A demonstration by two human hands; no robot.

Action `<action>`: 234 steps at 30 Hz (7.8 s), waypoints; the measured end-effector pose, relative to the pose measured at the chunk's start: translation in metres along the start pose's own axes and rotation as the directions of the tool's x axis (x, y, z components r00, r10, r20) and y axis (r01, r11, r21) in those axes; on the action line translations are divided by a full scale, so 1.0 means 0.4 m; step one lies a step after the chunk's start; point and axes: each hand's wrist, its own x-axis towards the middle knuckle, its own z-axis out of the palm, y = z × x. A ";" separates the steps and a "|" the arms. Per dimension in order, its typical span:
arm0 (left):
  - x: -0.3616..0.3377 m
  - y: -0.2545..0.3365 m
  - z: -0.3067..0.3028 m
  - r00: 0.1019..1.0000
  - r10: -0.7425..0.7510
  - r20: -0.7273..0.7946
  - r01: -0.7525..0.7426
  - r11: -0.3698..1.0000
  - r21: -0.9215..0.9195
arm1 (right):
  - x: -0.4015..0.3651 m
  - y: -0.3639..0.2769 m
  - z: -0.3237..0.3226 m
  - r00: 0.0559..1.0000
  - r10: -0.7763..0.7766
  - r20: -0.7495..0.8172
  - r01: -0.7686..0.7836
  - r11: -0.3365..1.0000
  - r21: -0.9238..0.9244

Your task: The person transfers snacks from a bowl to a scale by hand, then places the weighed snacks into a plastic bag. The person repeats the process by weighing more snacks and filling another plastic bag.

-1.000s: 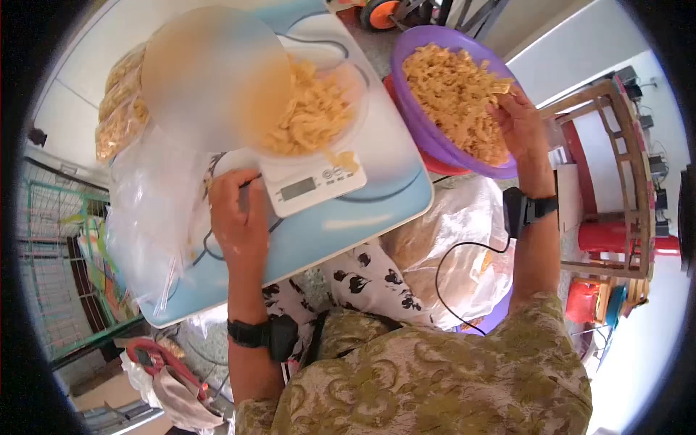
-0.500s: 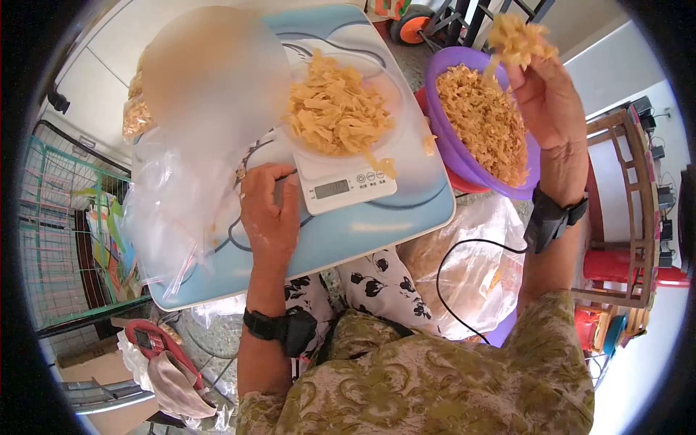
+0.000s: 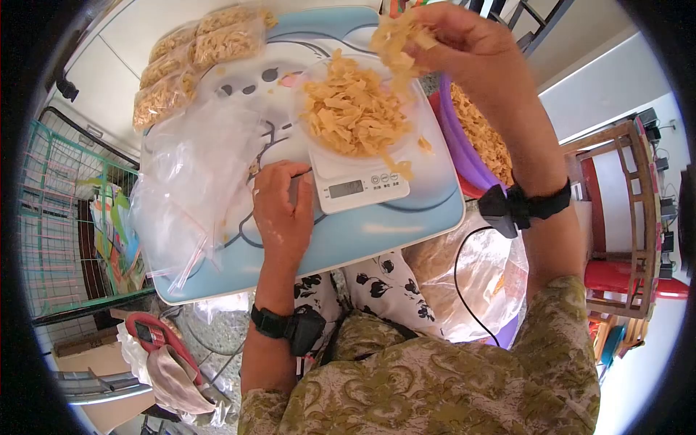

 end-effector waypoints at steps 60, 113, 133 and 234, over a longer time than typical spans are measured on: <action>0.005 0.004 0.004 0.999 -0.034 0.037 0.031 0.996 0.078 | -0.316 0.299 0.109 0.949 0.184 -0.254 -0.291 0.818 -0.496; 0.002 -0.001 0.001 1.000 -0.022 0.021 0.021 0.999 0.038 | -0.337 0.228 -0.117 0.746 -0.102 -0.658 -0.458 0.637 -0.620; 0.001 -0.008 0.005 1.000 0.012 0.007 -0.012 0.997 0.075 | -0.158 0.061 0.049 0.973 -0.196 -0.118 0.115 0.864 -0.490; 0.005 -0.005 0.007 1.000 0.009 0.012 -0.009 0.999 0.052 | -0.294 0.146 0.106 0.951 -0.310 0.015 0.270 0.803 -0.532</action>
